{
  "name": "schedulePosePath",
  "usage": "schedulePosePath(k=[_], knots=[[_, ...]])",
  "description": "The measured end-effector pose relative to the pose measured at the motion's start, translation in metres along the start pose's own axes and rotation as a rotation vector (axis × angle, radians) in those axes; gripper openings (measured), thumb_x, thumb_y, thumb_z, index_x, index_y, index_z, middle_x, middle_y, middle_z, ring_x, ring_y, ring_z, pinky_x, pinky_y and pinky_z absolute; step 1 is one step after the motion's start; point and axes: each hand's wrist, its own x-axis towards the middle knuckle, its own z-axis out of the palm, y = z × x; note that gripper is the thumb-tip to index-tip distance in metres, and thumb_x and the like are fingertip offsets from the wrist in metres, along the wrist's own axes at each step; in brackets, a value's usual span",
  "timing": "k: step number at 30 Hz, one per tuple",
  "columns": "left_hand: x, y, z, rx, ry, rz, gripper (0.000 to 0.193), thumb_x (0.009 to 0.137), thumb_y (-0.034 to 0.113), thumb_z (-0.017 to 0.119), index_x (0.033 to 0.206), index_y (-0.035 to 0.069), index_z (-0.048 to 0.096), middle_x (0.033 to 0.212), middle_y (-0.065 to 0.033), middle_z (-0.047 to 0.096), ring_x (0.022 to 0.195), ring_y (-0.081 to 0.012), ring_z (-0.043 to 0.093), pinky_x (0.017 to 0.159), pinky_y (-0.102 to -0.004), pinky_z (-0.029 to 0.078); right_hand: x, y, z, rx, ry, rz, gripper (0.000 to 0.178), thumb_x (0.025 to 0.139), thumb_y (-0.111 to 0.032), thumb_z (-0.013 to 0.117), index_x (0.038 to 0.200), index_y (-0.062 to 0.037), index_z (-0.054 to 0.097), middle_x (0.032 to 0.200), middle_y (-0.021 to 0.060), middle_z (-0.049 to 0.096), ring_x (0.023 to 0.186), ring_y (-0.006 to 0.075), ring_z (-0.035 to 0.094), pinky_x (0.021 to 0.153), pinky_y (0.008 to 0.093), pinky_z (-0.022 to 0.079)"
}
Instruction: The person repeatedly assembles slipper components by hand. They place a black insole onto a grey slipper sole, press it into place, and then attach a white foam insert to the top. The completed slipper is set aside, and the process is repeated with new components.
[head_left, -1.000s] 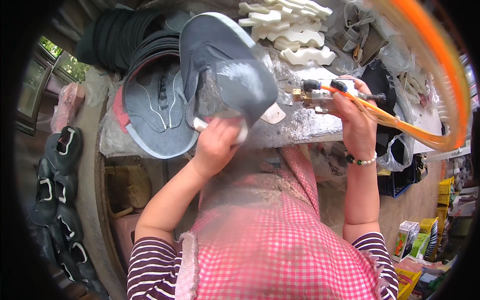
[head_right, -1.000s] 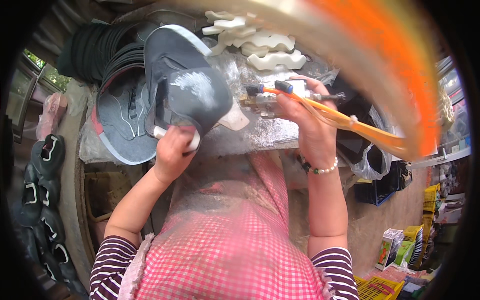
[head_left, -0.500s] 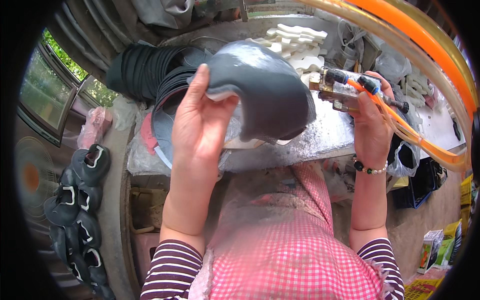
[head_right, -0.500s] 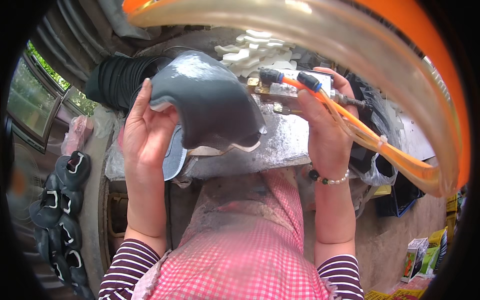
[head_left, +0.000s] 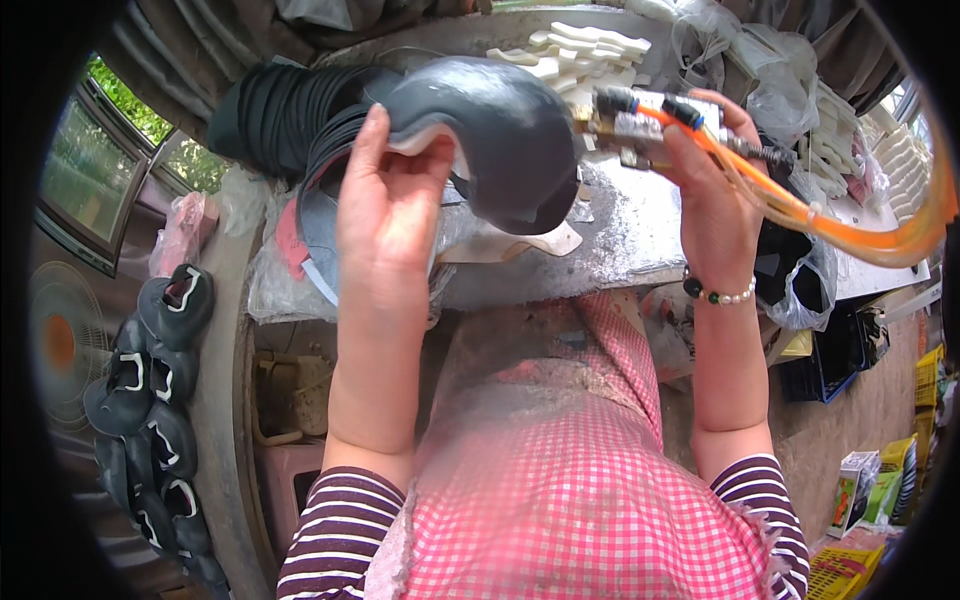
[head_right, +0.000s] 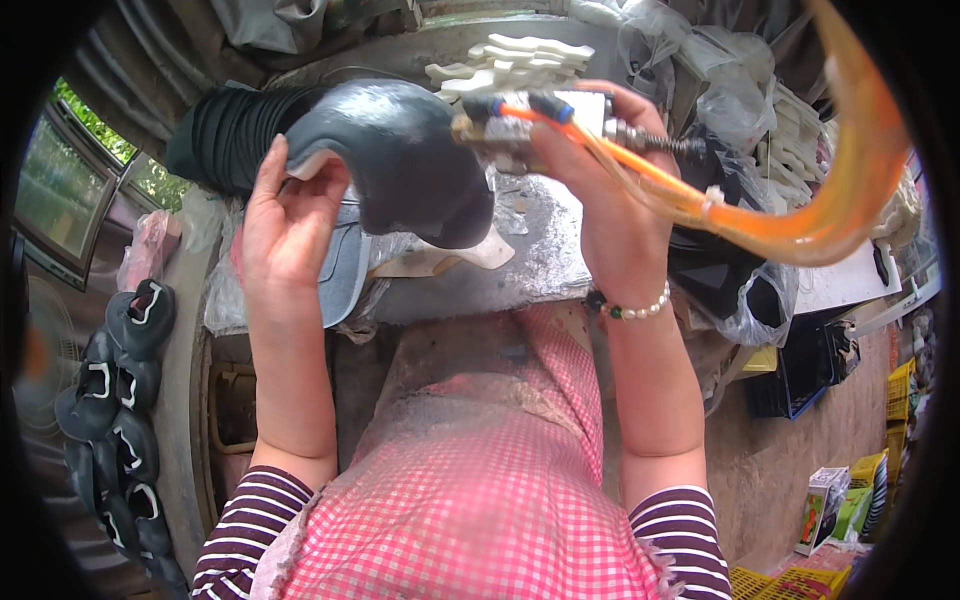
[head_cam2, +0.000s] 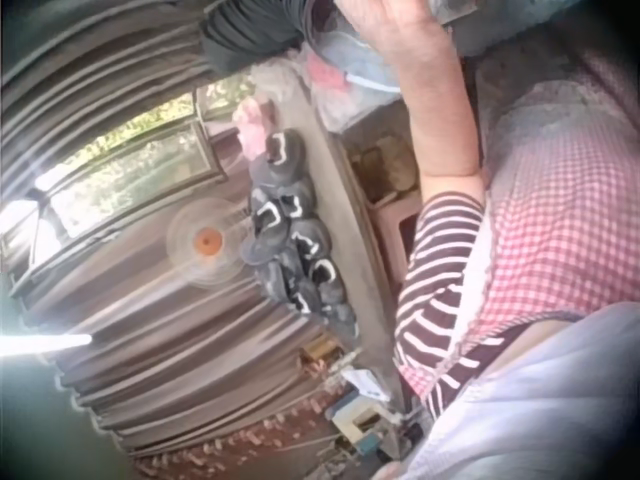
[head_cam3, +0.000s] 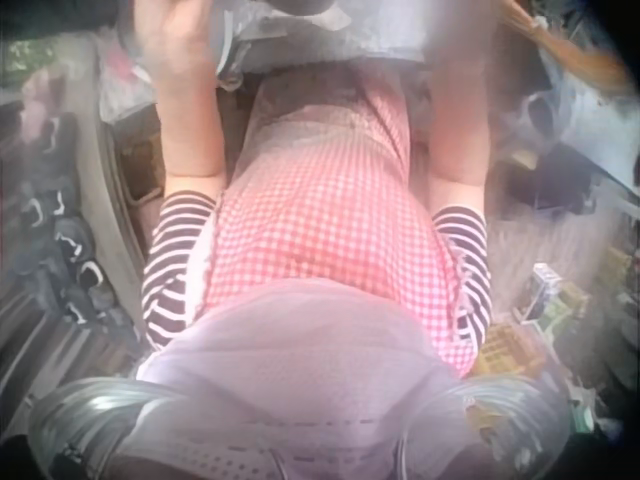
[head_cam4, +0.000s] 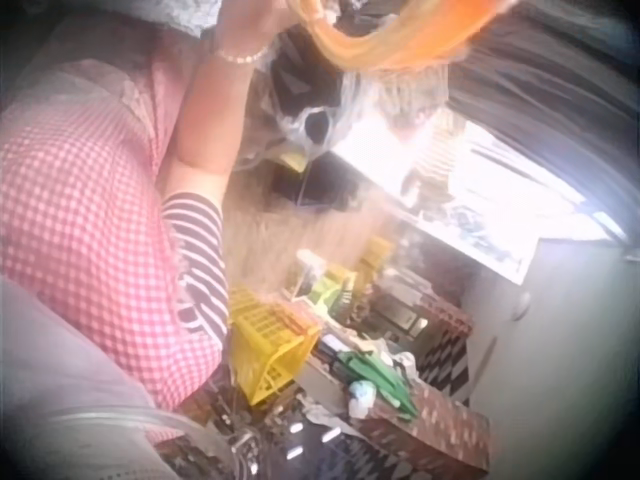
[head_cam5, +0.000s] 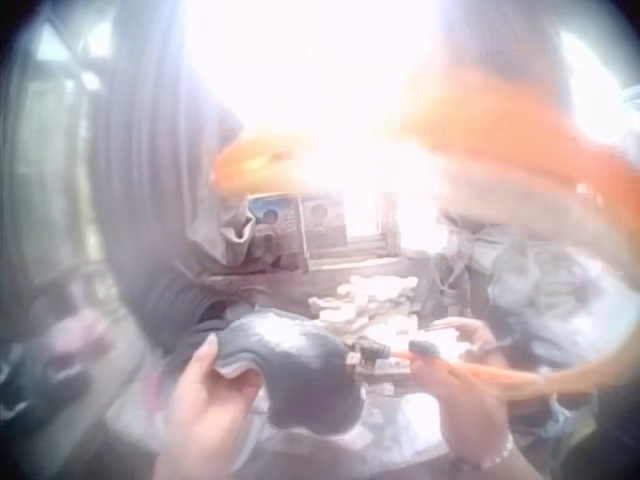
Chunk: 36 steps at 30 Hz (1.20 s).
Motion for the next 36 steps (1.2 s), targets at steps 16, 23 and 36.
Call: schedulePosePath(k=[16, 23, 36], knots=[[-0.049, 0.084, 0.013, 0.638, -0.489, 0.231, 0.025, 0.089, 0.008, 0.062, 0.112, -0.001, 0.056, 0.103, -0.0093, 0.066, 0.092, -0.0171, 0.065, 0.084, -0.0341, 0.052, -0.032, 0.020, -0.032, 0.141, 0.027, 0.239, 0.044, 0.090, -0.007, 0.056, 0.131, -0.0037, 0.040, 0.111, 0.0095, 0.058, 0.098, 0.0178, 0.060, 0.085, 0.0371, 0.052], [-0.081, 0.143, -0.034, 1.753, -0.159, 1.178, 0.033, 0.080, 0.000, 0.065, 0.111, 0.002, 0.053, 0.094, -0.0070, 0.057, 0.086, -0.0170, 0.059, 0.077, -0.0294, 0.047, -0.029, 0.055, -0.086, 0.056, -0.111, 0.334, 0.038, 0.094, -0.021, 0.053, 0.124, 0.0017, 0.054, 0.125, 0.0136, 0.058, 0.118, 0.0255, 0.054, 0.100, 0.0456, 0.045], [-0.194, 0.553, -0.047, 2.818, 1.345, 1.545, 0.054, 0.080, 0.011, 0.066, 0.131, 0.009, 0.048, 0.116, -0.0159, 0.058, 0.108, -0.0367, 0.055, 0.090, -0.0456, 0.046, -0.037, 0.099, -0.070, 0.082, -0.106, 0.473, 0.031, 0.094, -0.017, 0.056, 0.120, -0.0008, 0.054, 0.119, 0.0129, 0.060, 0.108, 0.0233, 0.060, 0.093, 0.0421, 0.051]])
